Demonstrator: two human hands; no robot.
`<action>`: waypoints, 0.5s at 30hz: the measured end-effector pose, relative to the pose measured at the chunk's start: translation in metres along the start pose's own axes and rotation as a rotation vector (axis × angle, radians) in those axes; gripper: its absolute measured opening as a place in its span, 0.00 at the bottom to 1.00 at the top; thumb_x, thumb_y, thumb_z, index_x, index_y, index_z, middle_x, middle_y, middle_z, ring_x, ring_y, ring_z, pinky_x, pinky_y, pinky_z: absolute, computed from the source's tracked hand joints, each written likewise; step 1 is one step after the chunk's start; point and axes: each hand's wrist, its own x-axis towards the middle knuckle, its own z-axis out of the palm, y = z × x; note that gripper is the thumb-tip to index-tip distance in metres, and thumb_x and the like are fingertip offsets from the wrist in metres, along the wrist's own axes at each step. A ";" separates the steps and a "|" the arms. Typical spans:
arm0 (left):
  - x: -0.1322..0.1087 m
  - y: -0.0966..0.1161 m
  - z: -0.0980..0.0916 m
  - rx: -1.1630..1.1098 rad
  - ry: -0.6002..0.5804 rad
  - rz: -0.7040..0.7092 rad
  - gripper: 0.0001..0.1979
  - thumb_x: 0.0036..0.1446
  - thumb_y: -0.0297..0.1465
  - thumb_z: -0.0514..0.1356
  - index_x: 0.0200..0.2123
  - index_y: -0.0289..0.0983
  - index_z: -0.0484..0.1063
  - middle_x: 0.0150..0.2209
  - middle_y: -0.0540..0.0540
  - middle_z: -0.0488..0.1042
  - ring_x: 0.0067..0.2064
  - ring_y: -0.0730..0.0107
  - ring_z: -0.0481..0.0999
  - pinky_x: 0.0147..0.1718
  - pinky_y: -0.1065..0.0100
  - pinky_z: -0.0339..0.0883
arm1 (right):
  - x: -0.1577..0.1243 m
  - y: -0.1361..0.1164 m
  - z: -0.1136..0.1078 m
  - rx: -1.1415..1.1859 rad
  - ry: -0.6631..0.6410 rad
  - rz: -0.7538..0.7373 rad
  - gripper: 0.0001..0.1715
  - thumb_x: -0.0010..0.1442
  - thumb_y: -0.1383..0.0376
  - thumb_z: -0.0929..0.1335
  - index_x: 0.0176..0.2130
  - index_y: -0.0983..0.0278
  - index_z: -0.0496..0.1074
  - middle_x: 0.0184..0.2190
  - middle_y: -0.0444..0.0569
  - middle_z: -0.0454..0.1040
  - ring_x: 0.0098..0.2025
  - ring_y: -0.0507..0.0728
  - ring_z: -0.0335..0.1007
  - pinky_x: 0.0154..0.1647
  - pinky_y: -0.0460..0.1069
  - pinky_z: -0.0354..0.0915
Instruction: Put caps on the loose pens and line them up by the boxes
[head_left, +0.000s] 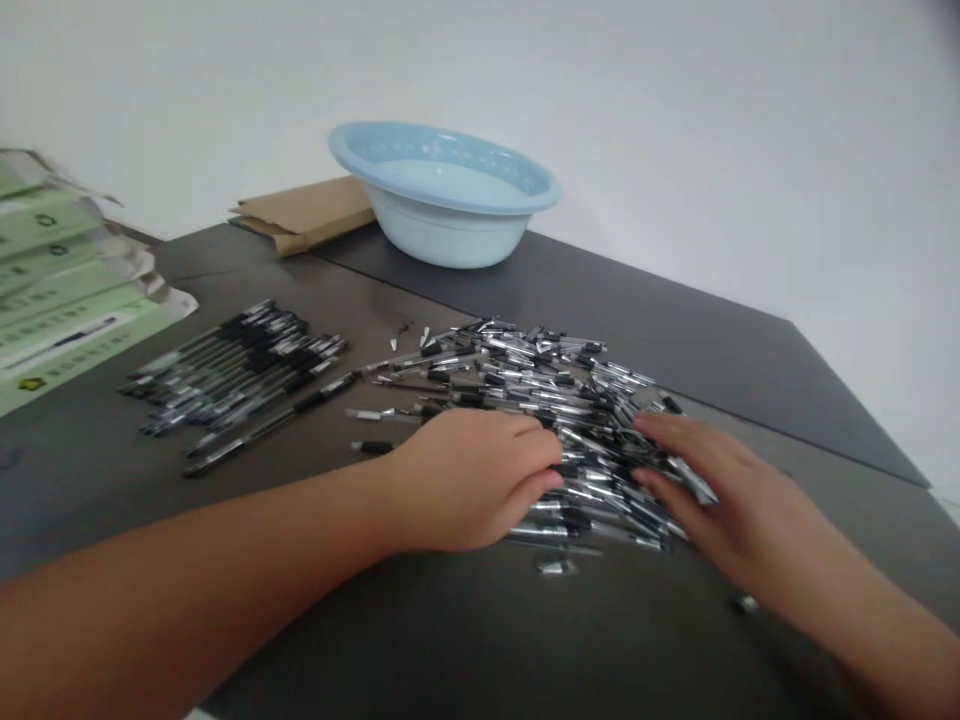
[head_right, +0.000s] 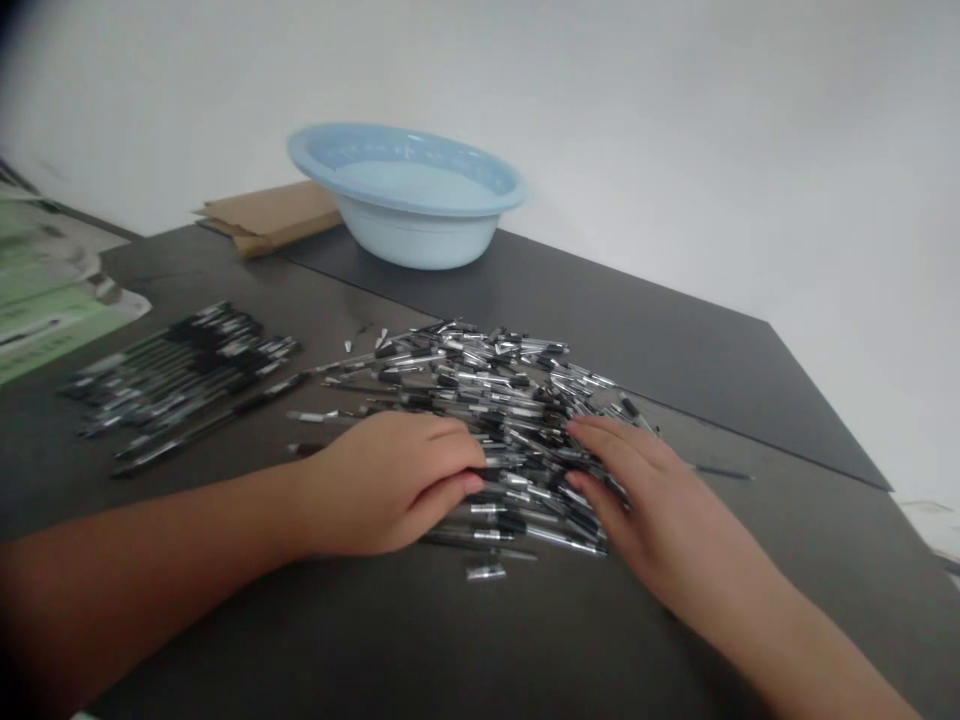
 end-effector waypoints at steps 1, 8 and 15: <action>-0.001 0.001 0.001 -0.011 0.005 0.017 0.11 0.73 0.36 0.54 0.42 0.39 0.74 0.40 0.47 0.78 0.39 0.63 0.77 0.33 0.62 0.66 | 0.006 0.002 0.002 -0.027 -0.028 -0.036 0.24 0.72 0.57 0.67 0.63 0.59 0.72 0.61 0.57 0.76 0.61 0.70 0.75 0.61 0.67 0.73; -0.008 0.009 0.005 -0.031 0.083 0.104 0.11 0.66 0.36 0.57 0.33 0.39 0.72 0.32 0.48 0.78 0.30 0.65 0.76 0.26 0.61 0.61 | 0.086 -0.013 0.012 0.041 -0.063 -0.024 0.19 0.72 0.61 0.66 0.59 0.59 0.76 0.54 0.54 0.82 0.53 0.66 0.81 0.56 0.65 0.76; -0.008 0.007 0.013 -0.062 0.167 0.206 0.18 0.70 0.44 0.55 0.31 0.40 0.73 0.28 0.47 0.79 0.29 0.64 0.78 0.23 0.60 0.59 | 0.188 -0.048 0.063 0.114 -0.320 -0.141 0.17 0.73 0.64 0.65 0.57 0.59 0.77 0.53 0.51 0.82 0.53 0.63 0.80 0.54 0.58 0.74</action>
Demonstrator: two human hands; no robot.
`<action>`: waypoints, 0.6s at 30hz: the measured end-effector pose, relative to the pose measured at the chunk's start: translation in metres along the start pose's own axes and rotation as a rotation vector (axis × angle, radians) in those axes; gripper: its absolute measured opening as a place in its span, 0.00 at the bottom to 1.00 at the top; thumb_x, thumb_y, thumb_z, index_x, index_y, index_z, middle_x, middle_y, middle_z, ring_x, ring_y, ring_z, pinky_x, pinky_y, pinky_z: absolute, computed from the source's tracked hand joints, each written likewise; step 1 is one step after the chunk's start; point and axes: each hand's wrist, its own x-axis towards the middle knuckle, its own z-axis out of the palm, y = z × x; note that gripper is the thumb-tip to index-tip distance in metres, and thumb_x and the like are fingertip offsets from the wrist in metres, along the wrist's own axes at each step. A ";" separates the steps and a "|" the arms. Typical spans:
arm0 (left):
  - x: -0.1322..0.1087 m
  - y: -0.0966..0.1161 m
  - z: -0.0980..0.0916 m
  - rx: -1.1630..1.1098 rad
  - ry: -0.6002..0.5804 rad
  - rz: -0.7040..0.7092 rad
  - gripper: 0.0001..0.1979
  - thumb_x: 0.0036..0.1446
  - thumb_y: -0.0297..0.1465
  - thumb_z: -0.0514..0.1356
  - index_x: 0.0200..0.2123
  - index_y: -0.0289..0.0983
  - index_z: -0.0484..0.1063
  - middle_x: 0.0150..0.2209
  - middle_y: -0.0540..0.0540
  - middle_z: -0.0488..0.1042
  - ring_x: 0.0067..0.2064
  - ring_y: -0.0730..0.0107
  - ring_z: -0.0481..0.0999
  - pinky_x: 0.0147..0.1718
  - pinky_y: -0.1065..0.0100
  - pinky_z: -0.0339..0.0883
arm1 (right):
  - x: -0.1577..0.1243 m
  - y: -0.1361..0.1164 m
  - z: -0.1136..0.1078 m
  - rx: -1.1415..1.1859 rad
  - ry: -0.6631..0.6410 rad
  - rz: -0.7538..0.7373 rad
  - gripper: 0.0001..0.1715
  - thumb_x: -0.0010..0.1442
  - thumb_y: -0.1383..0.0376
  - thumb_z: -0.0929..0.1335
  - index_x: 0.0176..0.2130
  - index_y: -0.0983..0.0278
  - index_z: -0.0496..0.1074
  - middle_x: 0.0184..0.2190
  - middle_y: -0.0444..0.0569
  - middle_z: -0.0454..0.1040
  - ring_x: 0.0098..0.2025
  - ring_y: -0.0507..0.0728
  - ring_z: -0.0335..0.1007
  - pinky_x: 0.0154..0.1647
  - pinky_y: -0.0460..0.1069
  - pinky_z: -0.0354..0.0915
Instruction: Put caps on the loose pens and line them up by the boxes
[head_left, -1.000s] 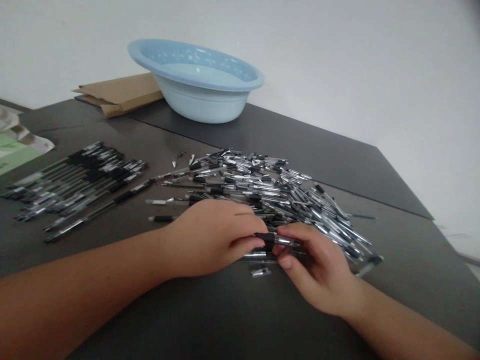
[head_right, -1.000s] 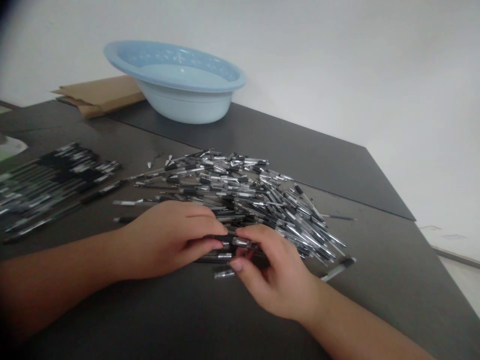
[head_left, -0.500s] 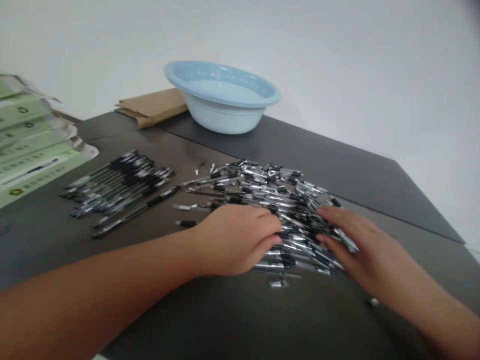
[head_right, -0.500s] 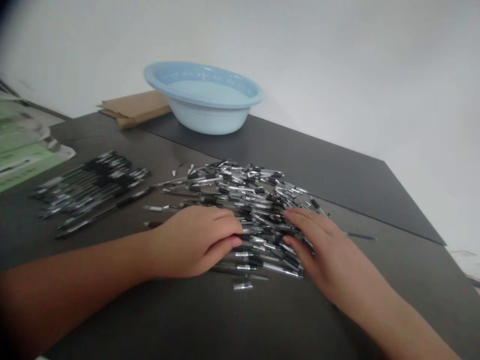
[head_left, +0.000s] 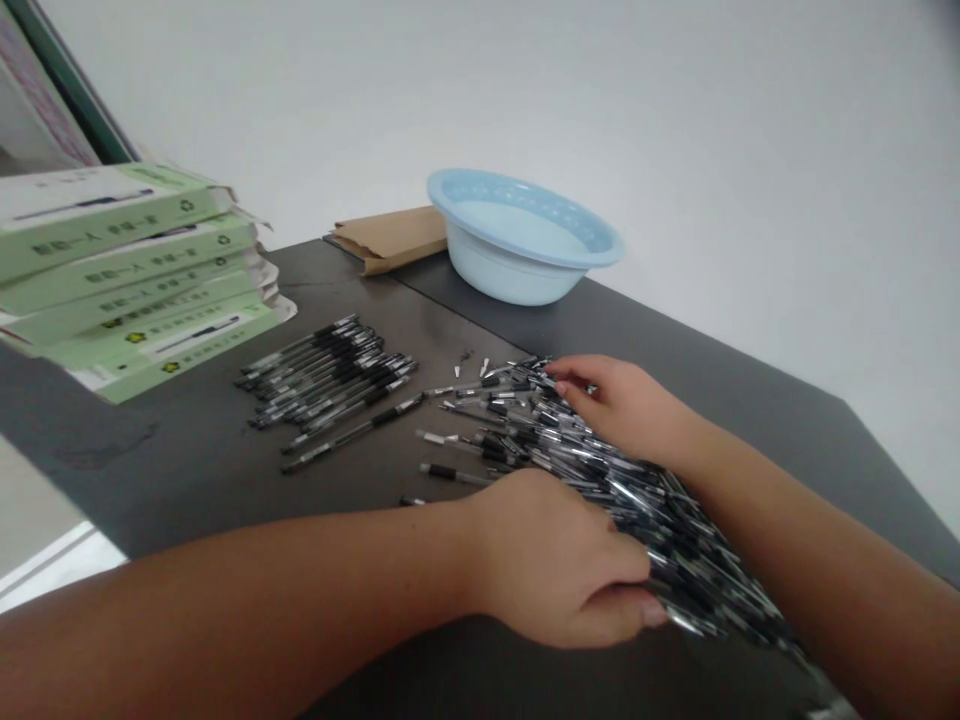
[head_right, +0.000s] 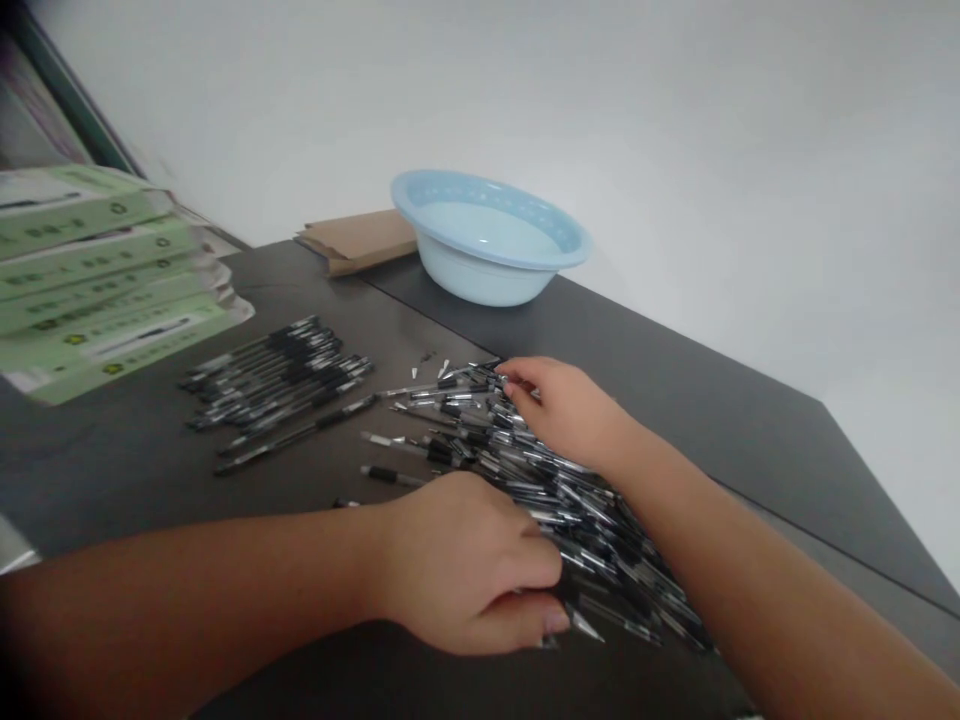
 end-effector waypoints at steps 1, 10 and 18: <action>0.000 -0.001 0.002 -0.005 0.005 0.005 0.20 0.71 0.46 0.55 0.32 0.40 0.74 0.28 0.48 0.79 0.30 0.63 0.78 0.23 0.60 0.58 | 0.015 -0.002 0.004 -0.058 -0.034 -0.030 0.17 0.73 0.65 0.65 0.56 0.60 0.78 0.53 0.53 0.82 0.53 0.63 0.79 0.55 0.57 0.73; 0.002 -0.001 0.007 -0.002 -0.022 -0.038 0.22 0.71 0.50 0.55 0.35 0.41 0.77 0.28 0.49 0.80 0.30 0.62 0.78 0.20 0.58 0.57 | 0.088 -0.012 0.030 -0.246 -0.249 -0.184 0.12 0.70 0.65 0.66 0.46 0.63 0.80 0.42 0.53 0.82 0.42 0.60 0.77 0.42 0.51 0.66; 0.003 -0.001 0.006 0.004 -0.035 -0.024 0.21 0.69 0.50 0.57 0.35 0.41 0.78 0.29 0.49 0.80 0.32 0.61 0.79 0.23 0.57 0.63 | 0.105 -0.022 0.030 -0.386 -0.347 -0.298 0.13 0.69 0.63 0.69 0.51 0.62 0.79 0.47 0.57 0.79 0.47 0.64 0.77 0.46 0.53 0.67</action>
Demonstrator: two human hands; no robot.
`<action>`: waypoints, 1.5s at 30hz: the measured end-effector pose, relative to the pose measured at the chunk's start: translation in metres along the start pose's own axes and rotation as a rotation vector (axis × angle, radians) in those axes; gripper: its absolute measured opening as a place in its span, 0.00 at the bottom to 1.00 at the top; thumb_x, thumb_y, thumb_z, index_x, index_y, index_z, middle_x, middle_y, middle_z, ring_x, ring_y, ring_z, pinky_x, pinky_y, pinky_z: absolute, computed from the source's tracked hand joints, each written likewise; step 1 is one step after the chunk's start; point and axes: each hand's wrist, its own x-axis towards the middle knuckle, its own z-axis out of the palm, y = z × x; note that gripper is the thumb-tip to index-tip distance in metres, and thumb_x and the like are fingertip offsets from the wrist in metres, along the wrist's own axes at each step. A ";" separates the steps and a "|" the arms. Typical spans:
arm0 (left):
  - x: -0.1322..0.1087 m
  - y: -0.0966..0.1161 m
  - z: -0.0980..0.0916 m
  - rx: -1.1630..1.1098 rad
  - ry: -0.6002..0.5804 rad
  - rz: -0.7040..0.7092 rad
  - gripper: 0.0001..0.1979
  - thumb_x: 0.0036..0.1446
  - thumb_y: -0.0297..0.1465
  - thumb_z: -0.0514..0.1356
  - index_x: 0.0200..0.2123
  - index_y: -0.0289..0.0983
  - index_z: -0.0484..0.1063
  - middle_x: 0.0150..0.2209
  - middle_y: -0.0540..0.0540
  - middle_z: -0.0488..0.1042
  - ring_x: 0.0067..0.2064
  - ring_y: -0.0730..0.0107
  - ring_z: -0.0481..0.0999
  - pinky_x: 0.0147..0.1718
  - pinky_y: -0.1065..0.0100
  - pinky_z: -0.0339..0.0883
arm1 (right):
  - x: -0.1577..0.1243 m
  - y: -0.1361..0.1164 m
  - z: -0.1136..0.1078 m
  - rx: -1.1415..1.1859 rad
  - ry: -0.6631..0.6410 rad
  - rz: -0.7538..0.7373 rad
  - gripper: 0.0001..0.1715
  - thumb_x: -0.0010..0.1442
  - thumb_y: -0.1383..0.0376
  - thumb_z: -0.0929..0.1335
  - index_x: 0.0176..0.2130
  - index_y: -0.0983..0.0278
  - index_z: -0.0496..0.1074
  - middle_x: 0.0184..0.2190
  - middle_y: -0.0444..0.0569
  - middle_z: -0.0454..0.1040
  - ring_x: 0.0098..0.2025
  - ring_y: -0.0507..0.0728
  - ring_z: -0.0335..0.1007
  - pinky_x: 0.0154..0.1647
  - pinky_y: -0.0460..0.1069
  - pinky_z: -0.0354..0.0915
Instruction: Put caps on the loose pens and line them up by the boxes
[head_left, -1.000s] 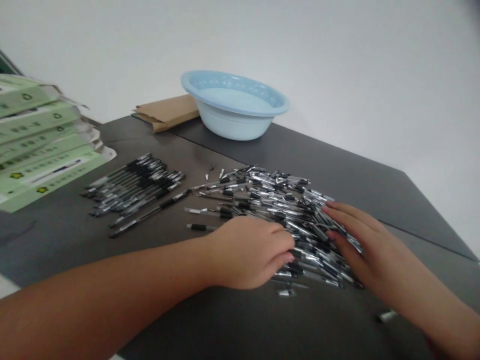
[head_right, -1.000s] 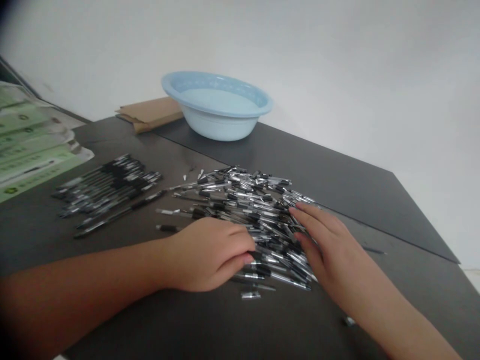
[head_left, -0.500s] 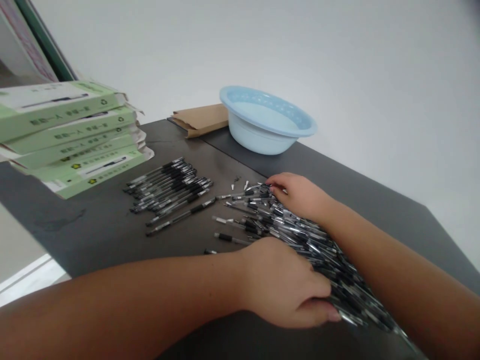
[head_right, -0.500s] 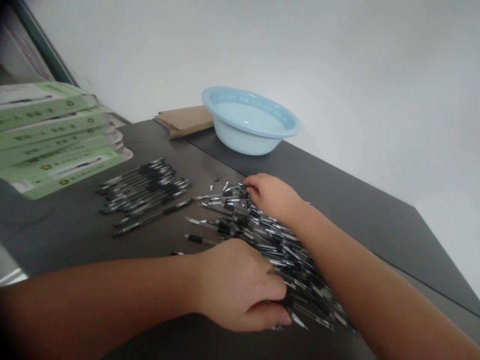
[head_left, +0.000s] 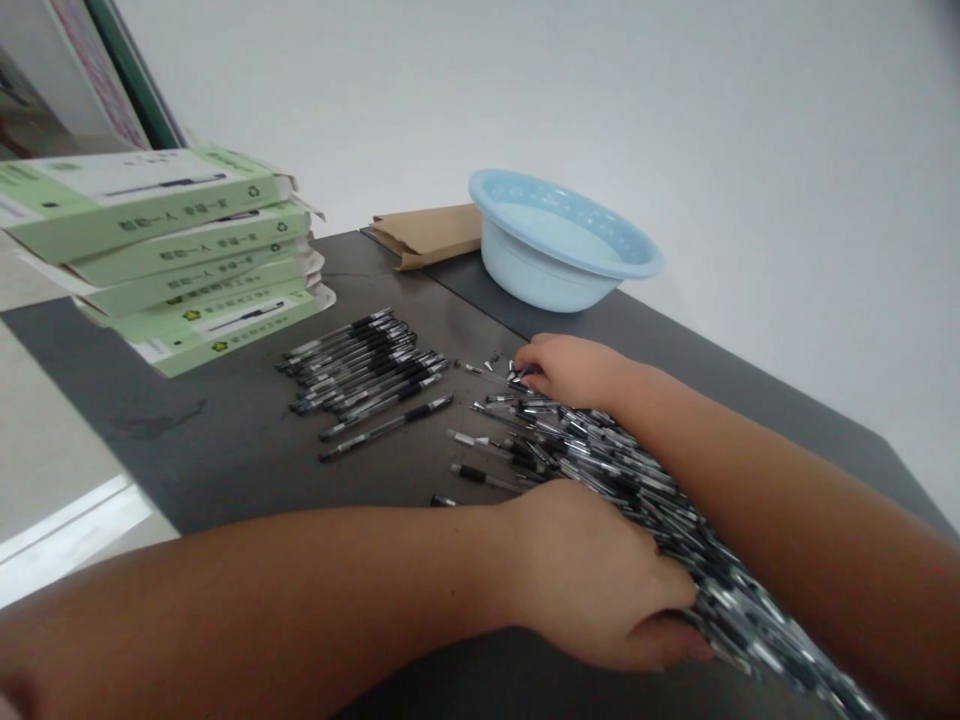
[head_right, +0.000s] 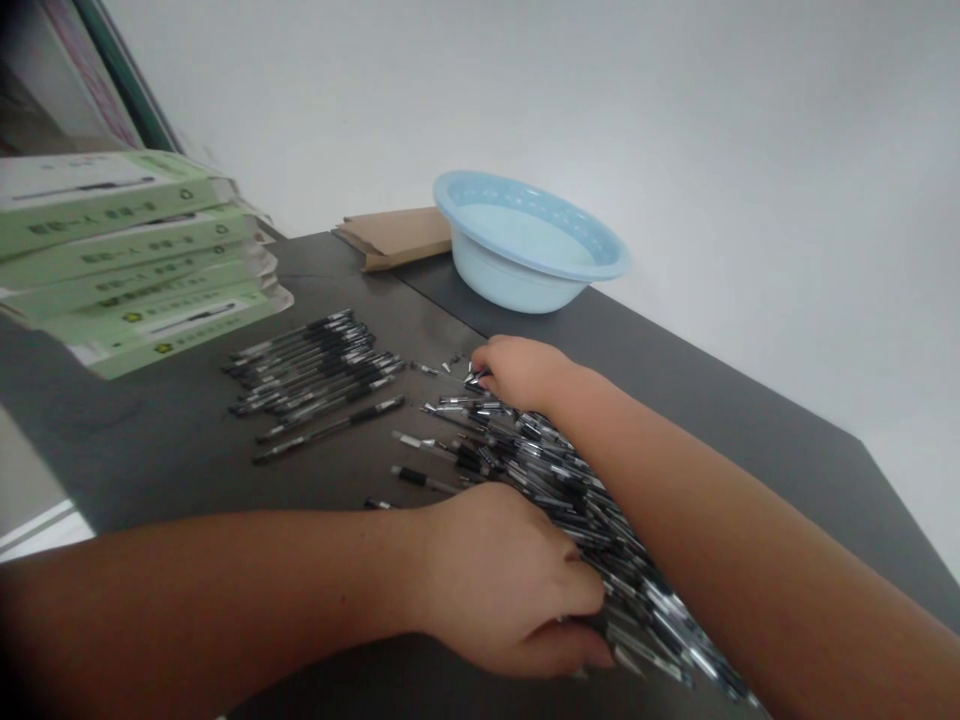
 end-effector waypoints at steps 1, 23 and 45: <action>0.000 0.000 0.000 0.005 0.014 0.005 0.20 0.69 0.50 0.57 0.35 0.41 0.78 0.29 0.49 0.80 0.32 0.61 0.79 0.23 0.57 0.63 | 0.001 -0.002 -0.001 -0.022 -0.005 -0.011 0.12 0.69 0.63 0.69 0.49 0.62 0.80 0.46 0.57 0.78 0.46 0.64 0.77 0.45 0.53 0.67; 0.001 0.003 0.000 -0.008 -0.014 -0.026 0.20 0.69 0.48 0.58 0.35 0.39 0.78 0.30 0.48 0.81 0.33 0.60 0.80 0.23 0.59 0.60 | -0.113 -0.054 0.024 0.271 0.656 0.289 0.07 0.66 0.65 0.70 0.44 0.62 0.70 0.36 0.51 0.75 0.36 0.61 0.75 0.41 0.56 0.72; 0.008 -0.001 -0.011 -0.096 -0.214 -0.239 0.13 0.73 0.37 0.53 0.44 0.41 0.77 0.40 0.47 0.77 0.43 0.63 0.75 0.41 0.63 0.64 | -0.263 -0.133 0.108 1.455 1.011 0.663 0.07 0.69 0.57 0.73 0.44 0.57 0.76 0.28 0.42 0.79 0.28 0.51 0.75 0.31 0.44 0.72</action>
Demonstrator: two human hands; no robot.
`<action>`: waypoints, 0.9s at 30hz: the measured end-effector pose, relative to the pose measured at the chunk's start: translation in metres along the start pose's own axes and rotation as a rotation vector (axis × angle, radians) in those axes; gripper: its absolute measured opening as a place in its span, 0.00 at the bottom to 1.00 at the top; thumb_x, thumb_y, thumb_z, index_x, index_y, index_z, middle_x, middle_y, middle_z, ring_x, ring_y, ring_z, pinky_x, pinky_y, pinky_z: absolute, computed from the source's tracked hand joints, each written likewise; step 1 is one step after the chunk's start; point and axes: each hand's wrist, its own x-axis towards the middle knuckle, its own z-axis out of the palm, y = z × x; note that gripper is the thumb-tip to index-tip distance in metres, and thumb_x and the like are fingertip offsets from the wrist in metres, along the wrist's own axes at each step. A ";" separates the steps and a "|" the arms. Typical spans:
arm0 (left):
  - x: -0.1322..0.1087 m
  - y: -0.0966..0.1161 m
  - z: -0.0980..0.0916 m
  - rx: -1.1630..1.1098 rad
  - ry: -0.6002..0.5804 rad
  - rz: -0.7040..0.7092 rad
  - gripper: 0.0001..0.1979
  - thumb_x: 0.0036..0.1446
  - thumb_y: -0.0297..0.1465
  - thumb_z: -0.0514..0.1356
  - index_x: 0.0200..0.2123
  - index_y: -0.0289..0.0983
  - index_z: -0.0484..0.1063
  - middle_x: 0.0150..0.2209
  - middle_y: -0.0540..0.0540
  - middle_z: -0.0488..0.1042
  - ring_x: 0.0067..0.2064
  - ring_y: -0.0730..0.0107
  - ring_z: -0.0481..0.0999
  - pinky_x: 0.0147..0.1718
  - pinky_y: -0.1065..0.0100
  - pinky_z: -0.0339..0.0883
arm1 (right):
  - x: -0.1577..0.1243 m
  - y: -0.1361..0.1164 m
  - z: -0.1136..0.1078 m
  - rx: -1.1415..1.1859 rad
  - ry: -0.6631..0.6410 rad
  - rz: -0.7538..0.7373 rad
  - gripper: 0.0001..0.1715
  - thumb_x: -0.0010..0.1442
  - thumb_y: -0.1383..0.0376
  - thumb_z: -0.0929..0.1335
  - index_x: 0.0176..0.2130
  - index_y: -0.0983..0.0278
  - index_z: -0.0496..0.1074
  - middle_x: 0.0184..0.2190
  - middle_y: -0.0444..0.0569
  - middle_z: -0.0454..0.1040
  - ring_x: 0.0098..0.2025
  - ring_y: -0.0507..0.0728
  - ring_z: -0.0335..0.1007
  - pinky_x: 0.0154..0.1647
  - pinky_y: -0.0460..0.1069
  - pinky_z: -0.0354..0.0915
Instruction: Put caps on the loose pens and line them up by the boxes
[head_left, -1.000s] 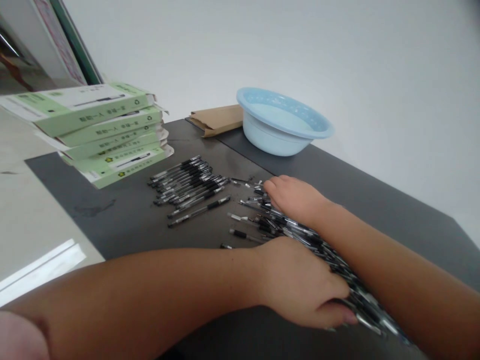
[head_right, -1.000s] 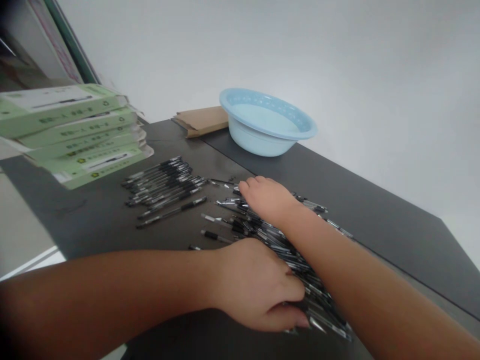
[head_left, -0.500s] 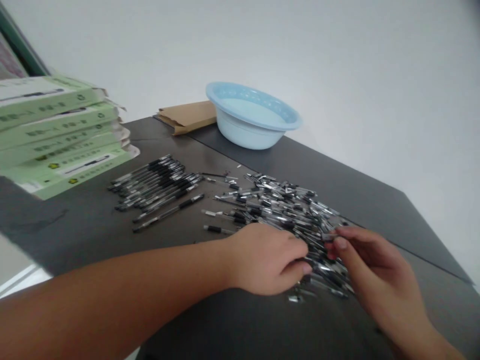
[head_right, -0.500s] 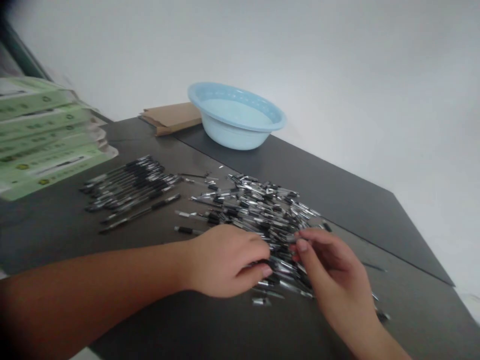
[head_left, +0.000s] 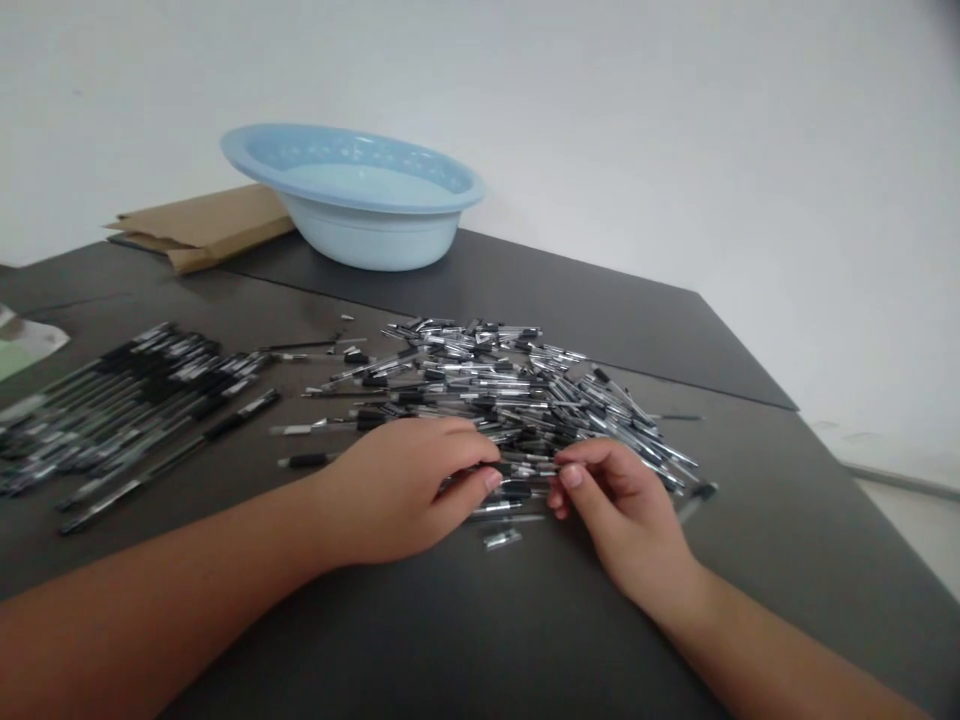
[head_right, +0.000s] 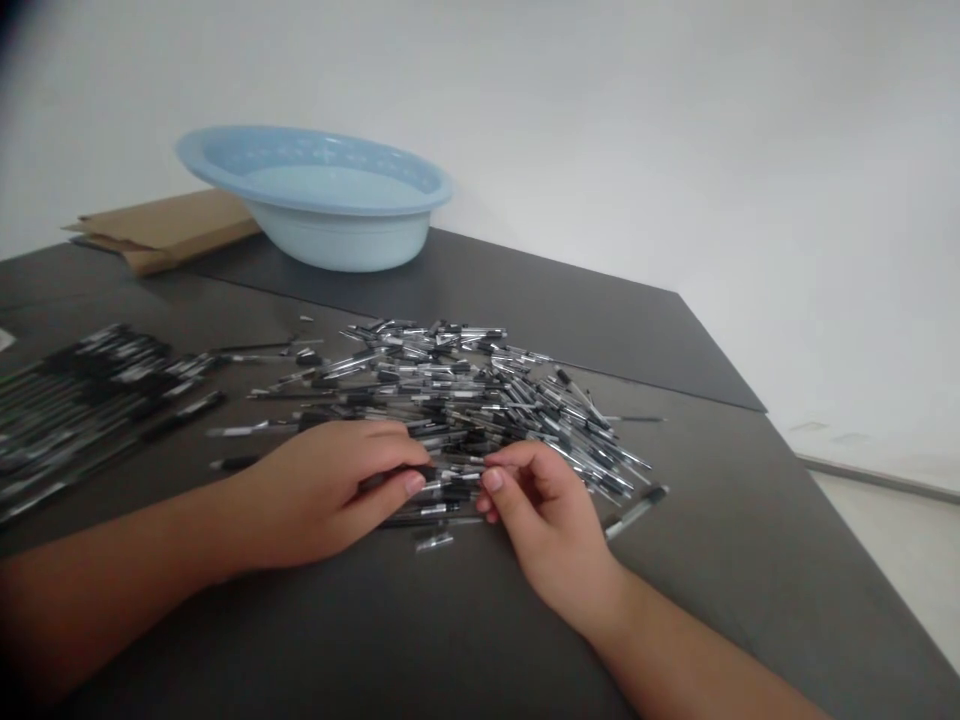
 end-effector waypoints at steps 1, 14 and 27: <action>0.000 0.000 0.000 -0.007 0.005 0.000 0.12 0.73 0.36 0.54 0.44 0.41 0.77 0.41 0.47 0.77 0.43 0.63 0.75 0.41 0.63 0.64 | 0.000 0.001 0.000 0.002 0.003 -0.005 0.07 0.69 0.57 0.73 0.43 0.57 0.76 0.28 0.42 0.79 0.29 0.51 0.75 0.31 0.45 0.72; -0.001 0.004 -0.001 -0.012 -0.016 0.006 0.12 0.72 0.34 0.54 0.44 0.40 0.78 0.39 0.47 0.77 0.42 0.64 0.75 0.41 0.64 0.65 | 0.000 -0.001 -0.002 -0.026 0.003 0.024 0.11 0.69 0.54 0.72 0.41 0.59 0.75 0.28 0.44 0.79 0.28 0.53 0.75 0.30 0.48 0.72; 0.000 0.005 -0.002 -0.012 0.002 -0.005 0.12 0.71 0.32 0.54 0.43 0.40 0.77 0.40 0.47 0.76 0.43 0.64 0.75 0.42 0.64 0.65 | 0.001 -0.006 -0.003 -0.094 0.011 0.000 0.16 0.72 0.52 0.70 0.37 0.60 0.73 0.25 0.44 0.77 0.26 0.53 0.73 0.29 0.47 0.70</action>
